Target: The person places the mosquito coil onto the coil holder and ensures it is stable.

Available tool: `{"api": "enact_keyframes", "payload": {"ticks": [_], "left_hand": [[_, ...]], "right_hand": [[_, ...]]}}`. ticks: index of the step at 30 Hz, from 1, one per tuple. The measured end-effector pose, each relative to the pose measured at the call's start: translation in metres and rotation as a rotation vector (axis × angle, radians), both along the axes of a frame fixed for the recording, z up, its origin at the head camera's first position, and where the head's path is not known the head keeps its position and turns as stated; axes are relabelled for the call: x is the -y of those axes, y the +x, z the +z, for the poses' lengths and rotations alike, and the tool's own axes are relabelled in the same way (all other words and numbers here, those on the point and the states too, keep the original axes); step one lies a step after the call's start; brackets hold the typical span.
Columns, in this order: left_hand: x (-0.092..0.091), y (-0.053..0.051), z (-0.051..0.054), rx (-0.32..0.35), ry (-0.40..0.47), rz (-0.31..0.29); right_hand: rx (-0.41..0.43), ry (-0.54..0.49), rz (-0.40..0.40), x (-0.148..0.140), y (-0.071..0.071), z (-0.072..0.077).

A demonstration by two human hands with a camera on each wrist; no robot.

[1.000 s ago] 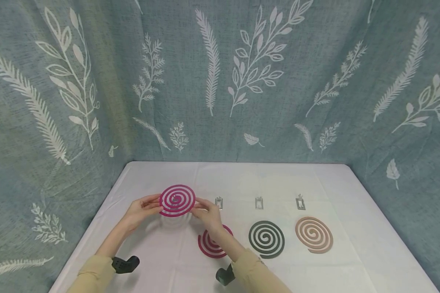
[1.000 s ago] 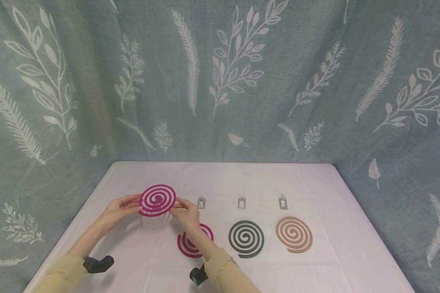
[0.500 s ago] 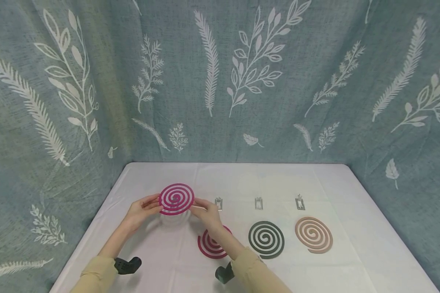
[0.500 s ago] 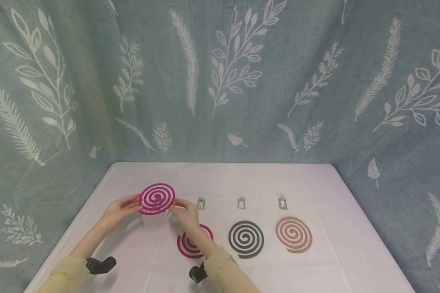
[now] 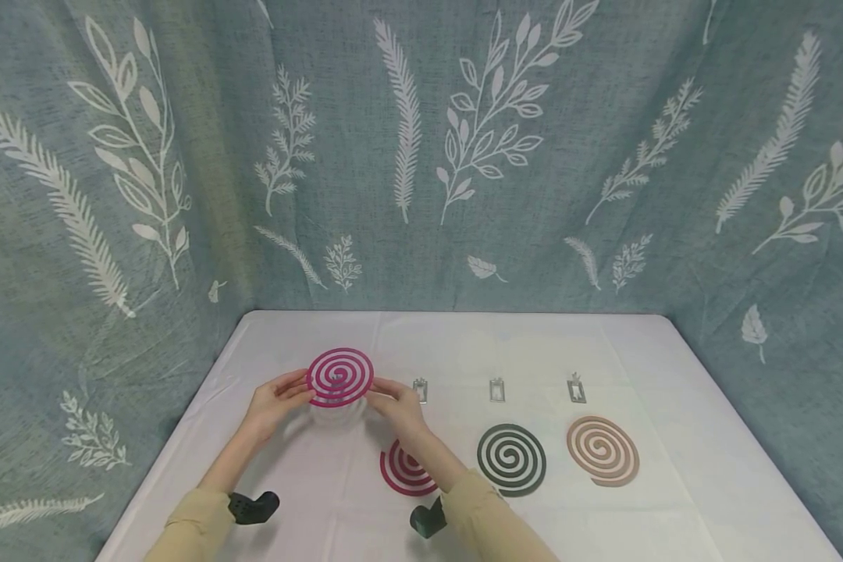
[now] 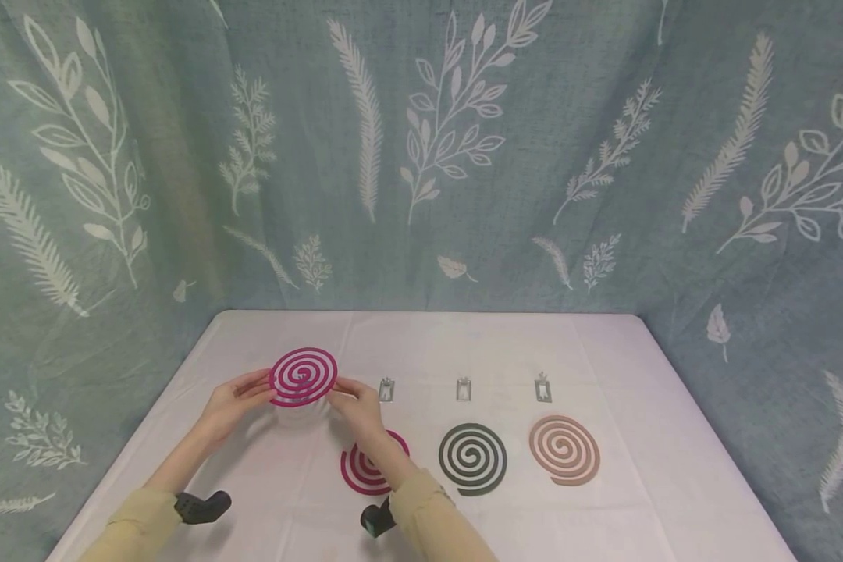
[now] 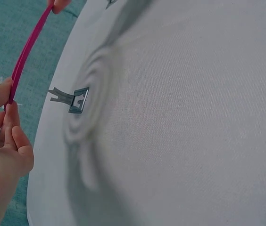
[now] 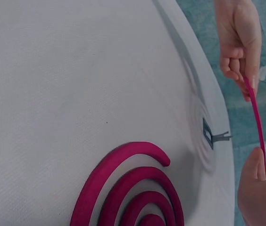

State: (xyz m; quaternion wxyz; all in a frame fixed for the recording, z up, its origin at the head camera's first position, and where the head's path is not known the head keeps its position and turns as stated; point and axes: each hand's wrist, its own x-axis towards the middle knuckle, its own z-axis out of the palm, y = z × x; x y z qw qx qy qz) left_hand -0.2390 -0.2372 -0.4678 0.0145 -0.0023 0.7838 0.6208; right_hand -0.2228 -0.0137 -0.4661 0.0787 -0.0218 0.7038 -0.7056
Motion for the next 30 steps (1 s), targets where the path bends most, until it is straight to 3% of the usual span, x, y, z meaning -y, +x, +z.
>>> {"api": "enact_keyframes", "payload": {"ticks": [8, 17, 30], "left_hand": [[-0.002, -0.002, -0.005, 0.013, -0.036, 0.02], [-0.002, -0.002, -0.01, 0.042, -0.032, 0.032], [-0.004, -0.001, -0.013, 0.057, -0.13, 0.058]], "right_hand": [[0.01, -0.023, 0.006, 0.003, -0.013, -0.021], [0.059, -0.036, 0.017, 0.007, -0.015, -0.024], [0.067, -0.008, 0.073, 0.007, -0.016, -0.028]]}}
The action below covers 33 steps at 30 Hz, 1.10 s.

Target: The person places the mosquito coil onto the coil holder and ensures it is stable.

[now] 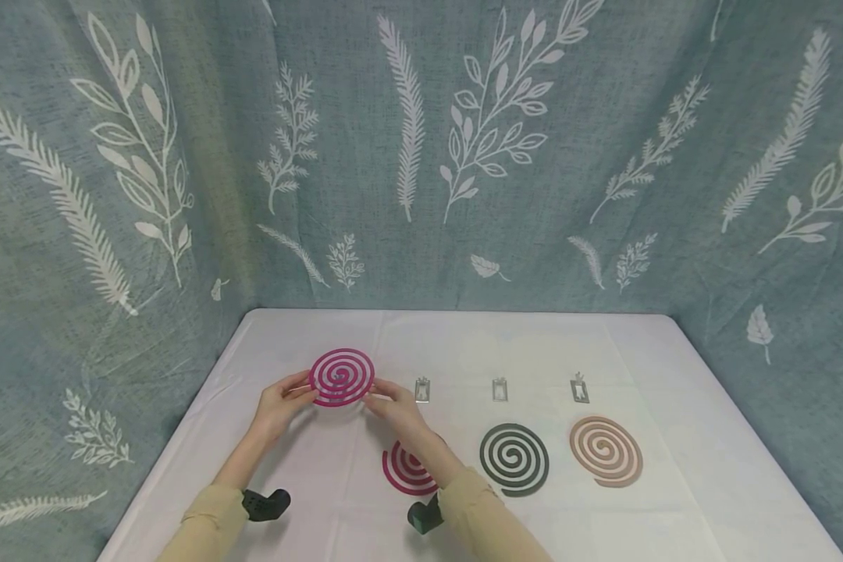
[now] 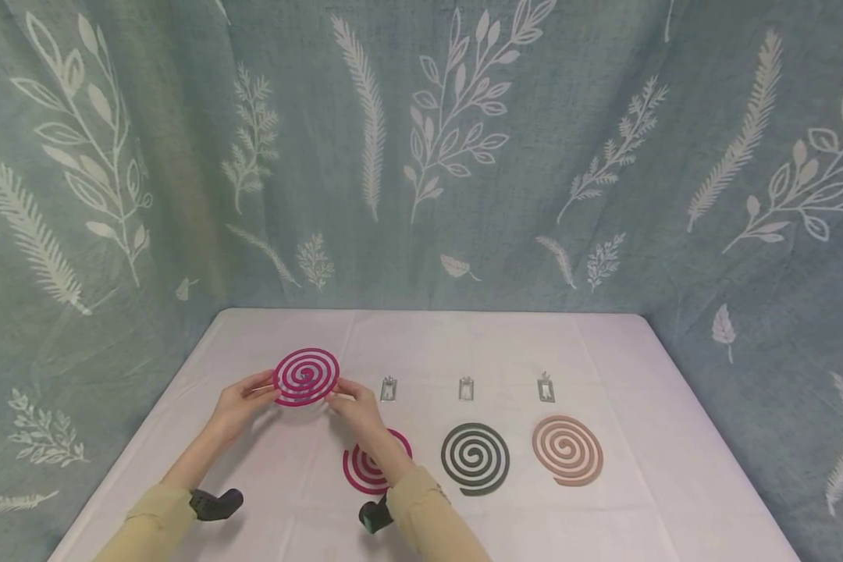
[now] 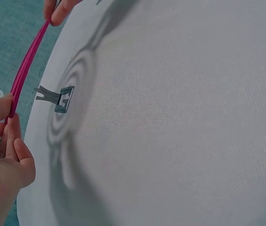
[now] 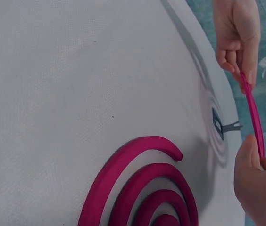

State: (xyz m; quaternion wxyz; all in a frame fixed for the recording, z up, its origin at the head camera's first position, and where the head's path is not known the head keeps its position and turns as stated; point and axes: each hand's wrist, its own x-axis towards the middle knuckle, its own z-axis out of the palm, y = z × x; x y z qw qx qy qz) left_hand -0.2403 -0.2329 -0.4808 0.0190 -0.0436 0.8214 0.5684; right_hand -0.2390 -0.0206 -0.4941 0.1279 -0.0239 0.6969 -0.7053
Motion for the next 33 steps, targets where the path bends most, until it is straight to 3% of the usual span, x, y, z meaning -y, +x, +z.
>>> {"api": "enact_keyframes", "payload": {"ticks": [14, 33], "left_hand": [[0.0012, -0.0007, -0.0081, 0.03, -0.031, 0.043], [-0.001, -0.0052, -0.0087, 0.041, 0.003, 0.049]], "right_hand": [[0.0, 0.089, 0.015, 0.0023, 0.0015, -0.0033], [0.011, 0.055, 0.022, 0.0043, -0.0053, -0.0045]]}}
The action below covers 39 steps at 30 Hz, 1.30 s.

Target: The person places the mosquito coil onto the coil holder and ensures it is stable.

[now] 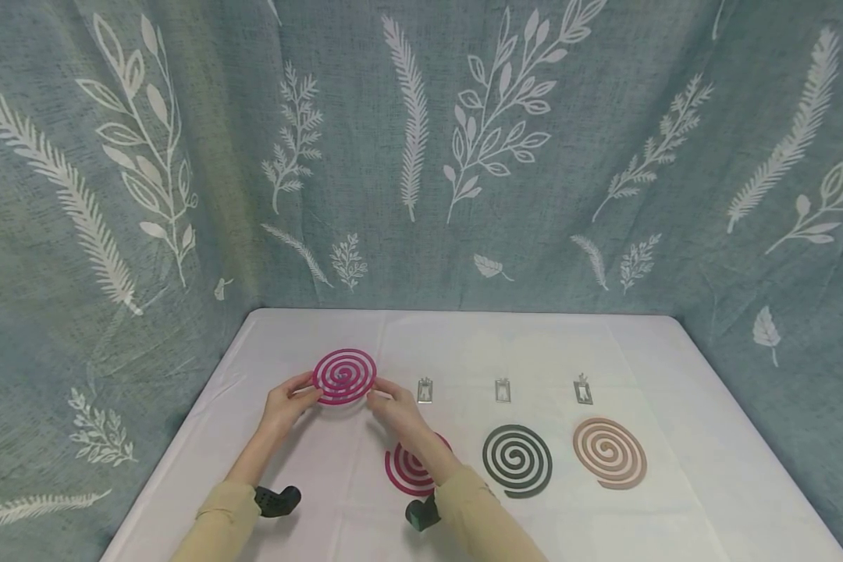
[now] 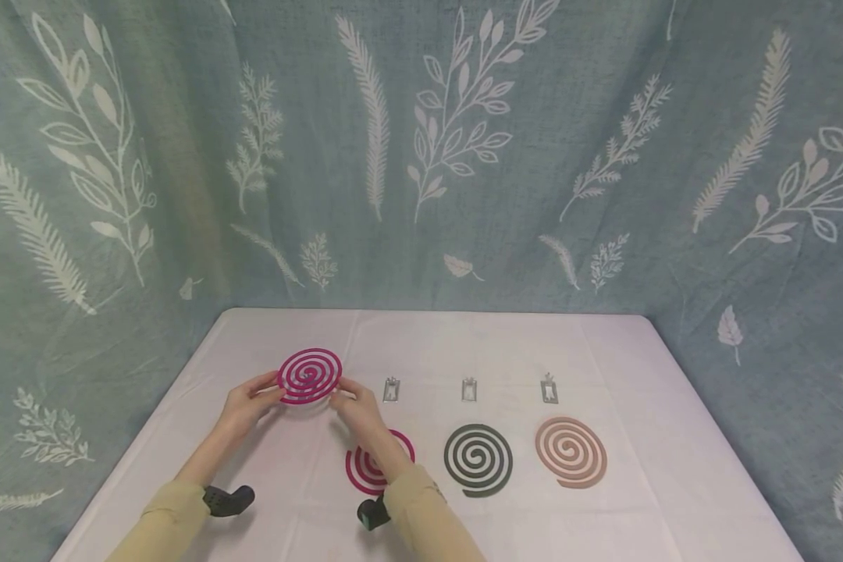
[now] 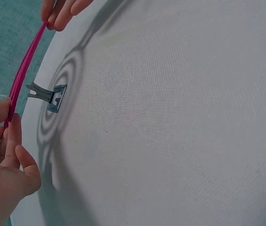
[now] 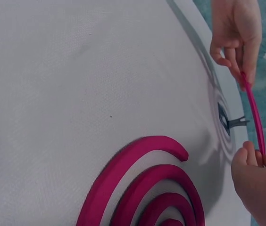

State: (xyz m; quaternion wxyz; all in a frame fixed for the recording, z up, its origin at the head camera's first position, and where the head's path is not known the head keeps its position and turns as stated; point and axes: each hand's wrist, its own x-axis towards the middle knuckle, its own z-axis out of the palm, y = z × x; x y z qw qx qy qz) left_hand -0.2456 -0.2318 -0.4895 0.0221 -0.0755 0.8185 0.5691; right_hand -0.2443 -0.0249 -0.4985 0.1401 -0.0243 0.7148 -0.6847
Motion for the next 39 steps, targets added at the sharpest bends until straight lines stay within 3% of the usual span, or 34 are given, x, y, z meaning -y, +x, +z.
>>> {"api": "enact_keyframes", "payload": {"ticks": [25, 39], "left_hand": [[-0.0007, -0.0005, -0.005, 0.047, -0.021, 0.015], [-0.0005, -0.0011, -0.0045, 0.082, 0.009, 0.0]], "right_hand": [[0.029, -0.023, 0.029, 0.0037, 0.0005, -0.0009], [0.055, -0.051, -0.002, 0.0063, 0.0009, -0.0026]]}}
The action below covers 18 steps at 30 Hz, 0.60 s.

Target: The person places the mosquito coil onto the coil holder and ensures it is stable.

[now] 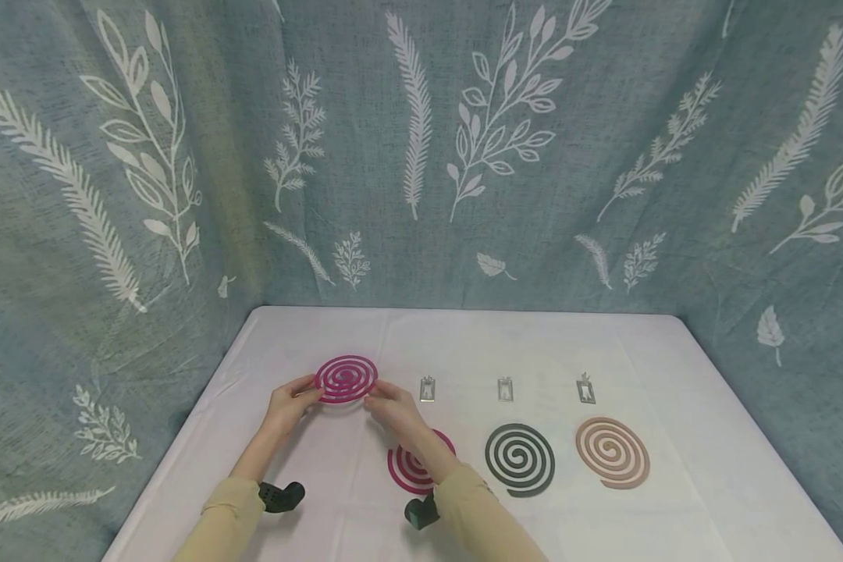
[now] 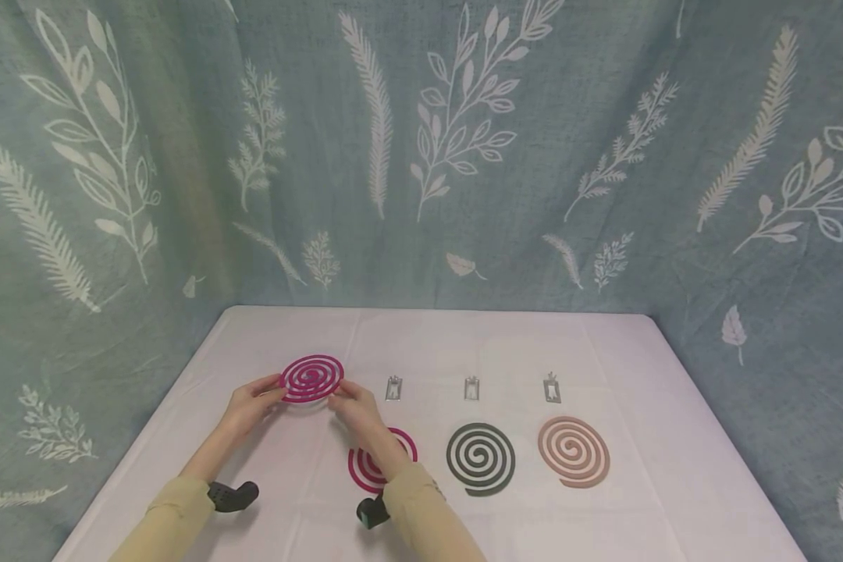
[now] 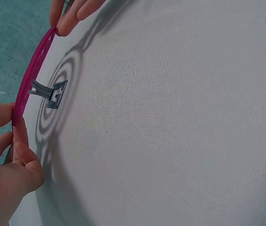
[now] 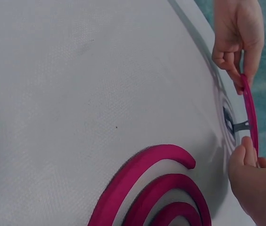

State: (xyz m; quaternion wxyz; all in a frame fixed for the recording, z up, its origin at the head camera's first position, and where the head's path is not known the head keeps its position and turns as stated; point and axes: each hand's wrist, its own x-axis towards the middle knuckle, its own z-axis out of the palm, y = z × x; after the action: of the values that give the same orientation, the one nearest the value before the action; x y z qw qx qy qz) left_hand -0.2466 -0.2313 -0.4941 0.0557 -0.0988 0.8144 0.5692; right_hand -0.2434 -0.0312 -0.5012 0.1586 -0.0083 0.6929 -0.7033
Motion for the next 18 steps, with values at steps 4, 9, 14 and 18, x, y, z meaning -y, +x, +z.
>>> {"api": "enact_keyframes", "payload": {"ticks": [4, 9, 14, 18], "left_hand": [[0.0, 0.0003, 0.0006, 0.004, 0.007, -0.015], [-0.0002, 0.0004, 0.0009, 0.007, 0.005, -0.023], [-0.0007, -0.0002, -0.0003, 0.013, -0.006, -0.018], [-0.0013, -0.0004, -0.0012, 0.014, -0.007, -0.016]], "right_hand": [[0.018, -0.005, -0.008, -0.0005, -0.0009, -0.0017], [0.02, 0.003, -0.012, -0.0016, -0.0012, -0.0026], [0.011, 0.008, -0.014, -0.0014, -0.0021, -0.0045], [0.014, 0.002, -0.008, -0.002, -0.0017, -0.0056]]}}
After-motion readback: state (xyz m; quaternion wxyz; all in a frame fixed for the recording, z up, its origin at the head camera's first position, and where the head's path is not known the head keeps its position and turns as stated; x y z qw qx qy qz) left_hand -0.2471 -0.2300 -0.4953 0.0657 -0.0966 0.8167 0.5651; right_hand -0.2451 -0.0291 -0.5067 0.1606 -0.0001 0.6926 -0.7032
